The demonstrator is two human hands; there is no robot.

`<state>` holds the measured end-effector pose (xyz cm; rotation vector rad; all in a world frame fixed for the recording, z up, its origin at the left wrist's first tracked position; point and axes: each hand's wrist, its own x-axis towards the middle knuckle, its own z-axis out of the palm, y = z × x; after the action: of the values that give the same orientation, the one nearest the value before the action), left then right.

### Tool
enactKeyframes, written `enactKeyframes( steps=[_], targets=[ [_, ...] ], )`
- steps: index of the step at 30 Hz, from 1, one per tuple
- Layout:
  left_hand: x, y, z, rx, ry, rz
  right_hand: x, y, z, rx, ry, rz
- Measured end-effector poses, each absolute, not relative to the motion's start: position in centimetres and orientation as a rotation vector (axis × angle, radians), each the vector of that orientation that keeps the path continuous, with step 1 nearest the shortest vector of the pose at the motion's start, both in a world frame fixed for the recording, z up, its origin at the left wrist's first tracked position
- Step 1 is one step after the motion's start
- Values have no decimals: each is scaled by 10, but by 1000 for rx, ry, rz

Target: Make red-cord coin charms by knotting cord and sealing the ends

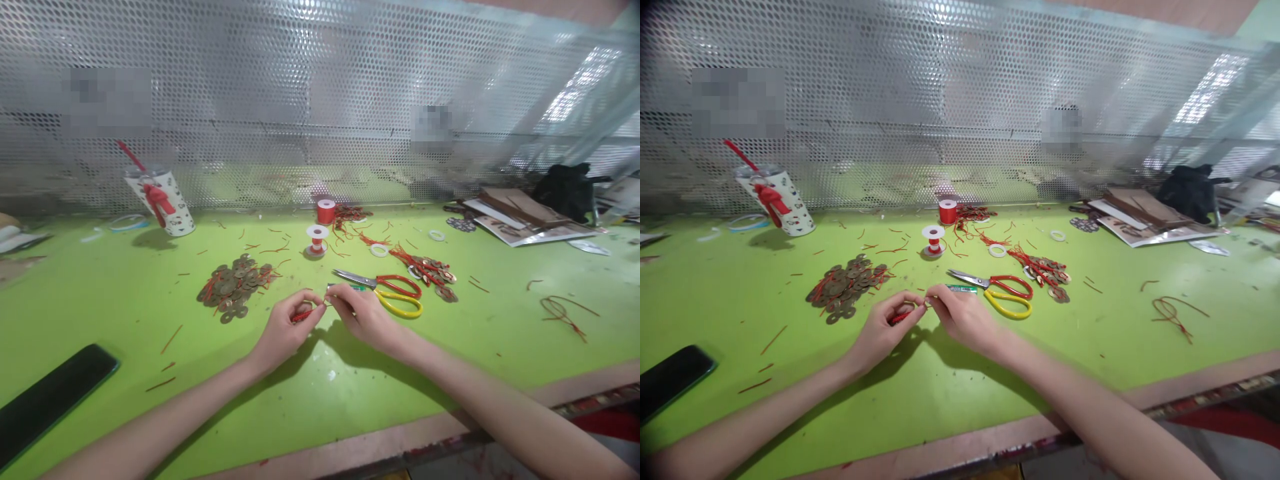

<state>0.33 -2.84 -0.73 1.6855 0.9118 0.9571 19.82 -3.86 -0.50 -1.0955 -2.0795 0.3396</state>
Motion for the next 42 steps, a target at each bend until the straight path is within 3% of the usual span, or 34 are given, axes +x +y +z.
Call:
enactKeyframes(
  steps=[12,24,42],
  targets=[
    [7,-29,-5,1744,954,1010,197,-37,-1,-1139,-2103,320],
    [9,-32,-5,1658,942,981,200,-38,9,-1136,-1906,672],
    [7,-31,-5,1722,959,1008,194,-43,12,-1130,-1992,750]
  ],
)
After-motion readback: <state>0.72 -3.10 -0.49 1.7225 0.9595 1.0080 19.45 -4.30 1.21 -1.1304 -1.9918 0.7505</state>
